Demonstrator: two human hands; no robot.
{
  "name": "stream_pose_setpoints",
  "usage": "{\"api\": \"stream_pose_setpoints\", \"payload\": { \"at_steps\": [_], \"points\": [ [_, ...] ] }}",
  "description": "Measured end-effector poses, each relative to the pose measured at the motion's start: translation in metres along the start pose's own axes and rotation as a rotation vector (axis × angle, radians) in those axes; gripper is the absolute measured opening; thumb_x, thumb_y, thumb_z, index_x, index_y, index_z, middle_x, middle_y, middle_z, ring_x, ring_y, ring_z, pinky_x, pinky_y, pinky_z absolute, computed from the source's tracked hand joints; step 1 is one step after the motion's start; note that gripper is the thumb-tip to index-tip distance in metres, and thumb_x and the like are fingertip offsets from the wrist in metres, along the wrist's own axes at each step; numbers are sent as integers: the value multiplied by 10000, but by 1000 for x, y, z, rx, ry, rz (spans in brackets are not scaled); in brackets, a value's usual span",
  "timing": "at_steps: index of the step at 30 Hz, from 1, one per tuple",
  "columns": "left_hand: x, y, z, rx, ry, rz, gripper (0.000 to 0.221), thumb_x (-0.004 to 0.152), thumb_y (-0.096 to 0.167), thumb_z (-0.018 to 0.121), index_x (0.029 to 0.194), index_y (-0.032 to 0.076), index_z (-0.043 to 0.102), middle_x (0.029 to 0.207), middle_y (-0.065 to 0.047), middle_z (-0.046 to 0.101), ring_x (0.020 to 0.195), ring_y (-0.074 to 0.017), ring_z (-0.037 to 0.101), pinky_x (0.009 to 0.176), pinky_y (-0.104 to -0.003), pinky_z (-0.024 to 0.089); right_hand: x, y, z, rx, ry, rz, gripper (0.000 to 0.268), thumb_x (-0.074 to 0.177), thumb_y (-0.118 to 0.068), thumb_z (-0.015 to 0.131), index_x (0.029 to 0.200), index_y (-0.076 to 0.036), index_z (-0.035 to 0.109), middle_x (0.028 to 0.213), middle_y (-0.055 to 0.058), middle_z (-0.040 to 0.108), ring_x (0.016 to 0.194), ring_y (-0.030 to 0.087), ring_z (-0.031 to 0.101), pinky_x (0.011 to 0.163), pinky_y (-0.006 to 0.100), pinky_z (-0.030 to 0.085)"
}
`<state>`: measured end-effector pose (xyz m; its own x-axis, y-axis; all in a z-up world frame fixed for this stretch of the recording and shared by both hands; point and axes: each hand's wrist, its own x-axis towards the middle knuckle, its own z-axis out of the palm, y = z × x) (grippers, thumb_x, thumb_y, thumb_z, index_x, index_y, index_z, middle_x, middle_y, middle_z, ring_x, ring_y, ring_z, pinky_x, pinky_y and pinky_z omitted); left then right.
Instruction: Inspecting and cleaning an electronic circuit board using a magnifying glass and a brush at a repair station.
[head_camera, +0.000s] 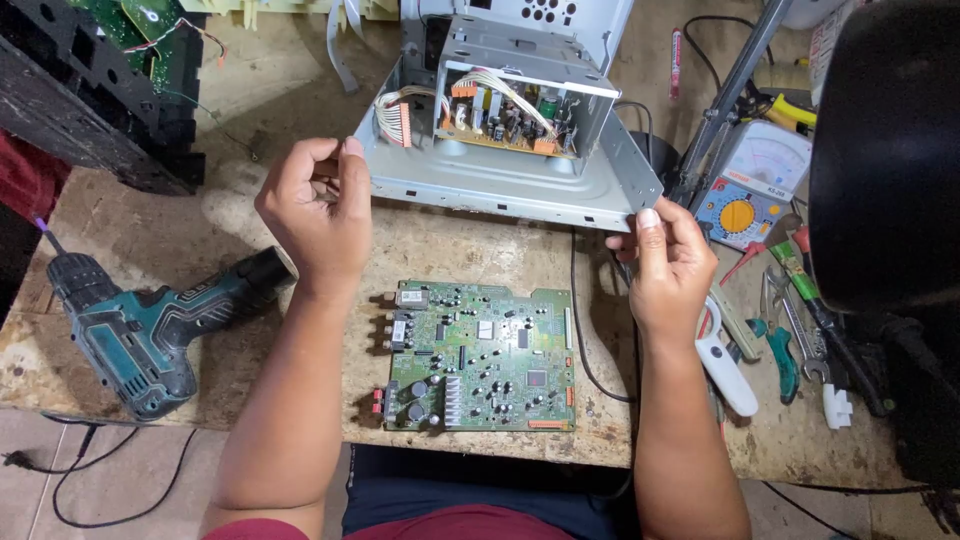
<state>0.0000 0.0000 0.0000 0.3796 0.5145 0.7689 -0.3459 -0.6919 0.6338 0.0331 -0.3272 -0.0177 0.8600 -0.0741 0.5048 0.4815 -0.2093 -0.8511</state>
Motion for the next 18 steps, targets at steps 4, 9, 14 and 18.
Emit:
{"api": "stream_pose_setpoints", "payload": {
  "at_steps": [4, 9, 14, 18],
  "points": [
    [1, 4, 0, -14, 6, -1, 69, 924, -4, 762, 877, -7, 710, 696, -143, 673, 616, -284, 703, 546, -322, 549, 1, 0, -1, 2, -12, -7, 229, 1100, -15, 539, 1255, 112, 649, 888, 229, 696, 721, 268, 727, 620, 342, 613],
    [-1, 2, 3, -24, 6, -18, 82, 928, 15, 764, 871, 6, 705, 680, -133, 665, 593, -276, 693, 520, -319, 538, 1, 0, -1, -4, -16, -6, 234, 1103, -22, 536, 1259, 116, 642, 888, 226, 694, 725, 262, 724, 626, 343, 612],
    [-1, 0, 4, -26, 11, -8, 85, 928, 24, 762, 863, 13, 710, 679, -127, 657, 586, -274, 692, 513, -315, 531, 1, -2, -1, -6, -17, -2, 237, 1099, -24, 537, 1257, 116, 645, 879, 219, 693, 719, 260, 725, 624, 341, 609],
    [-1, -1, 3, -36, 7, -20, 81, 933, 26, 754, 867, 16, 710, 679, -118, 658, 575, -254, 686, 516, -304, 531, 0, -2, -1, -11, -19, -4, 230, 1099, -18, 545, 1258, 115, 644, 878, 217, 692, 722, 260, 726, 625, 339, 607]
  ]
}}
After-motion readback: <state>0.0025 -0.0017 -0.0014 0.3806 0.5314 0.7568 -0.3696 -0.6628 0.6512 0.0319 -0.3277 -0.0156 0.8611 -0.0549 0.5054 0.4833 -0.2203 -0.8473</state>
